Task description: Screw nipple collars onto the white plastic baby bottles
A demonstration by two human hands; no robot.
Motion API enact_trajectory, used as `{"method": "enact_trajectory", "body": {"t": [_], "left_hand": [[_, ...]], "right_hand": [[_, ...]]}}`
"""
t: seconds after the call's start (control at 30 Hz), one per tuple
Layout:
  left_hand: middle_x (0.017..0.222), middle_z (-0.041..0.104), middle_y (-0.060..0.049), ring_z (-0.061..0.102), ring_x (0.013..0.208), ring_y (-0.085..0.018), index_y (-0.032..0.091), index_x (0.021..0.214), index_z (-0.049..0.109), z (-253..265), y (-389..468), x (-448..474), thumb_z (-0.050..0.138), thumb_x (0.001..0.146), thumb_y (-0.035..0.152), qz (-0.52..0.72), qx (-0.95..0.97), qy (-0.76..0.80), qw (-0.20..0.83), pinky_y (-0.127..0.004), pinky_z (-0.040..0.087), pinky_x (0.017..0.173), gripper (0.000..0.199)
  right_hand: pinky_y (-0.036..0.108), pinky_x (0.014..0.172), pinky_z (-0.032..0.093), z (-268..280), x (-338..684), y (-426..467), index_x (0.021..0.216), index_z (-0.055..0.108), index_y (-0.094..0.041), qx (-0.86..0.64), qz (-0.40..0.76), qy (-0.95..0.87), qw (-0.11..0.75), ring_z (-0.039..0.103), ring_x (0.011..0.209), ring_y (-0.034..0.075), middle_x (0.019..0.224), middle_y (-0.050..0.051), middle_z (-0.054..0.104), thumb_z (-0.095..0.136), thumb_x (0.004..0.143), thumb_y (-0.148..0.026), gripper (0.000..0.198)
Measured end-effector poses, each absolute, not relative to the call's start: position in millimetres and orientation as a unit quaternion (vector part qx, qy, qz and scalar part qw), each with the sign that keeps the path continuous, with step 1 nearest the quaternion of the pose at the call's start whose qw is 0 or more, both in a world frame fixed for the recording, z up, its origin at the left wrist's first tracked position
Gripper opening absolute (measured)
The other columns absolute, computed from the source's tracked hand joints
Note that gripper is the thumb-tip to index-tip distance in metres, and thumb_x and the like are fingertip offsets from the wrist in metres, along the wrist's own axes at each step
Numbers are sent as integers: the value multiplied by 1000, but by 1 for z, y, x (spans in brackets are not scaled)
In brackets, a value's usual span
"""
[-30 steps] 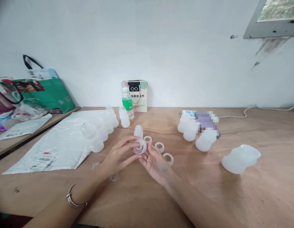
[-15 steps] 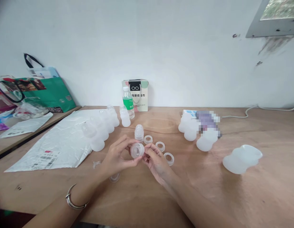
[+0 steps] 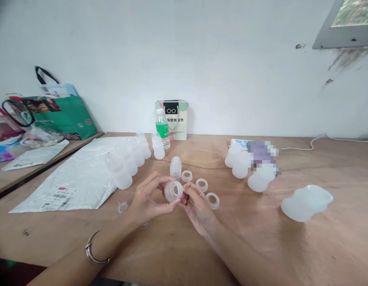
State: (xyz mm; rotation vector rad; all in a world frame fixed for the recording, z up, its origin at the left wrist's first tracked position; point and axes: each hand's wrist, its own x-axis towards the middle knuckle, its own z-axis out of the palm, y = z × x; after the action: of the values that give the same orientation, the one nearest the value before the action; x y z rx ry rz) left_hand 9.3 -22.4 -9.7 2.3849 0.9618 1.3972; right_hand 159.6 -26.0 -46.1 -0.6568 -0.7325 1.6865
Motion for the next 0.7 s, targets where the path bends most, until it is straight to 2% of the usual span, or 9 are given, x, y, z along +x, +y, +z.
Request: {"method": "enact_trajectory", "body": {"t": [0.13,0.23,0.4,0.5,0.57,0.63,0.7], "left_hand": [[86,61,-2,56,76,-14,21,101,54,-8,-24,9,69,68,23,480,814,310,104,-25,51,66,36],[92,60,-4,57,82,-15,20,105,52,-10,-23,10,66,73,26,459,824,316,102,-27,51,70,36],[102,56,-6,57,91,-17,21,112,48,-19,-18,13,58,80,24,385,849,352,88,-28,50,75,34],[107,55,-7,55,98,-21,22,117,47,-16,-16,12,63,78,32,311,877,352,106,-34,48,83,43],[117,53,-8,51,108,-23,23,124,42,-10,-11,9,63,77,38,318,873,348,124,-37,43,92,54],[123,50,-8,47,115,-21,24,126,39,-4,0,5,54,84,38,374,841,368,135,-36,39,98,47],[124,50,-6,46,117,-18,23,123,42,-3,18,2,43,90,33,418,799,411,133,-35,37,100,35]], "right_hand": [[22,53,37,-46,162,-24,62,57,-20,-279,700,-332,567,42,52,9,57,-5,48,65,73,-28,15],[25,56,42,-46,162,-24,72,59,-23,-296,694,-339,561,51,60,13,65,-2,57,60,75,-32,10],[32,67,49,-42,156,-29,100,58,-24,-269,753,-354,486,63,82,19,87,4,67,38,86,-51,37],[33,75,50,-41,157,-29,100,59,-25,-264,747,-340,506,63,91,19,95,4,67,47,84,-46,29],[33,83,48,-43,161,-26,95,61,-24,-284,725,-330,534,61,96,18,99,3,66,58,79,-40,23],[33,88,45,-45,167,-22,91,62,-23,-320,686,-352,551,60,98,18,100,2,65,68,72,-34,22],[33,88,44,-48,172,-19,95,62,-23,-371,627,-411,549,58,96,17,99,2,62,71,69,-32,29]]}}
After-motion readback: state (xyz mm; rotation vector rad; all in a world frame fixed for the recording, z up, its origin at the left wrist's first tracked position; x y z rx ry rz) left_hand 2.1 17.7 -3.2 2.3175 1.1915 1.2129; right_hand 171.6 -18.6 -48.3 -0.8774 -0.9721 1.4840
